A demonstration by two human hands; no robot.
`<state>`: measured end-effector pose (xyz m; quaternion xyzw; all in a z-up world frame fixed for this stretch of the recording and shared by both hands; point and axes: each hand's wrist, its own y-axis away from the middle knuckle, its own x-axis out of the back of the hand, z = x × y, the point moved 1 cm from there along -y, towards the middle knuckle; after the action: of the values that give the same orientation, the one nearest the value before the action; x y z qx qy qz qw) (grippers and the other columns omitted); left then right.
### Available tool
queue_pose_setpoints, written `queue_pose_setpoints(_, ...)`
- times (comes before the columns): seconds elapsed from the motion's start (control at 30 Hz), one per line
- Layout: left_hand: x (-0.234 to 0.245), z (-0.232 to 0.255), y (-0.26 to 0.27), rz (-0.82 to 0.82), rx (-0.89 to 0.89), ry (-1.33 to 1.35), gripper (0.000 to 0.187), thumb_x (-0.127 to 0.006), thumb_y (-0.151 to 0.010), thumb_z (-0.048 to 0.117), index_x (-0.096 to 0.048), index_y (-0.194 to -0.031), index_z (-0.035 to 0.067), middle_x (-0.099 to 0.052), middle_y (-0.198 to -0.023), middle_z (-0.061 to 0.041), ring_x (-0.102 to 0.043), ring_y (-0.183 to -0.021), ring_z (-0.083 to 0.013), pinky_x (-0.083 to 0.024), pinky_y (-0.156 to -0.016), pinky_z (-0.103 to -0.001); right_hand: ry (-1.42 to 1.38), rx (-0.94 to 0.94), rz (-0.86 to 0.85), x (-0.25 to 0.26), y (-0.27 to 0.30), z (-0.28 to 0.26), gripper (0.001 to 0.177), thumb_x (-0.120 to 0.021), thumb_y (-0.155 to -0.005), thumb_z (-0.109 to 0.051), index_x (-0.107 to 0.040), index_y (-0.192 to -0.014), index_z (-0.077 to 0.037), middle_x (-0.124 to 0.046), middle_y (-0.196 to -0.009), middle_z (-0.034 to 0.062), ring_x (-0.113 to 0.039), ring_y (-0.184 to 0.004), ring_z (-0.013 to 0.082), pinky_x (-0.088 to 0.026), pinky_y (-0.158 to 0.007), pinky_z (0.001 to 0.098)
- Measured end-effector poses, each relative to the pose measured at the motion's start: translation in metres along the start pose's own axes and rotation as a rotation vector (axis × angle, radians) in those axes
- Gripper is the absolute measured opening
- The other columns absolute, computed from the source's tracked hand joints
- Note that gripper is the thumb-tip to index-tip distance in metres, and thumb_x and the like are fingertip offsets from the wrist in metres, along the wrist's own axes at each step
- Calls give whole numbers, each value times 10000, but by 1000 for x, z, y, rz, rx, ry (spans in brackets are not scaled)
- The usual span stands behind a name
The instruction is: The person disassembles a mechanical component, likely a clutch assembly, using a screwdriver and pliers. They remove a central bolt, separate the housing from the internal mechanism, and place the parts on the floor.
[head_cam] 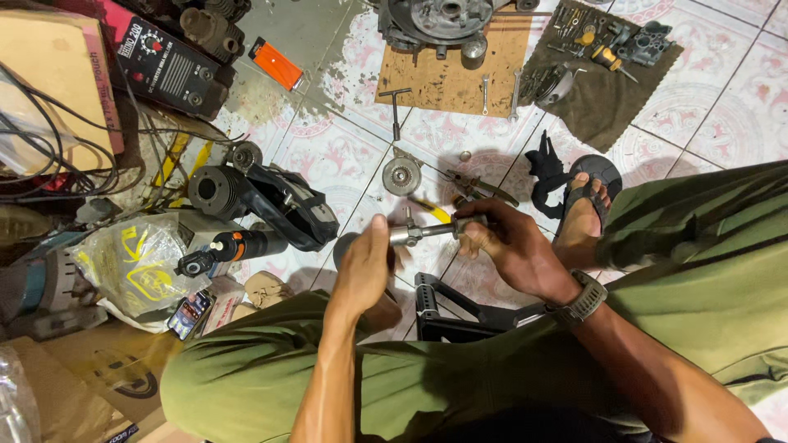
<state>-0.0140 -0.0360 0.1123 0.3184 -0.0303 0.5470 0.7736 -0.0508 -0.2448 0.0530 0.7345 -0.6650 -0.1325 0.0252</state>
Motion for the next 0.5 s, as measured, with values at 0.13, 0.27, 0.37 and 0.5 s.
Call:
queue_pose_setpoints(0.13,-4,-10,0,-1,-158,70,218,-560,-911,173,-666,-1034,27,-637,-667,-147,-569,-645,-189,-500,-597,-303,-12,13,46,-1,-3,-14,302,-588,-890,-177,-594,-1112,27,-640,-826,183,-620,-615,196,-529,-652,337)
queue_pose_setpoints(0.27,-1,-3,-1,-75,-173,334,771,-419,-891,567,-427,-1272,-104,-564,-837,-240,-587,-779,-270,-525,-711,-347,9,23,51,4,-5,-6,302,-578,-903,-181,-600,-1132,15,-615,-856,169,-615,-664,189,-529,-671,342)
queue_pose_setpoints(0.37,-1,-1,-1,2,-29,-33,664,-305,-999,419,-624,-526,80,-501,-380,-80,-494,-405,-212,-432,-482,-302,-88,49,54,4,-6,0,251,-549,-907,-97,-579,-1112,44,-601,-821,180,-646,-644,216,-549,-639,330)
queue_pose_setpoints(0.5,-2,9,-2,-28,-238,211,484,-498,-865,330,-539,-1174,-41,-612,-864,-212,-553,-762,-228,-517,-686,-350,-84,60,73,10,-6,2,259,-548,-911,-104,-590,-1122,41,-594,-832,181,-665,-656,221,-555,-641,335)
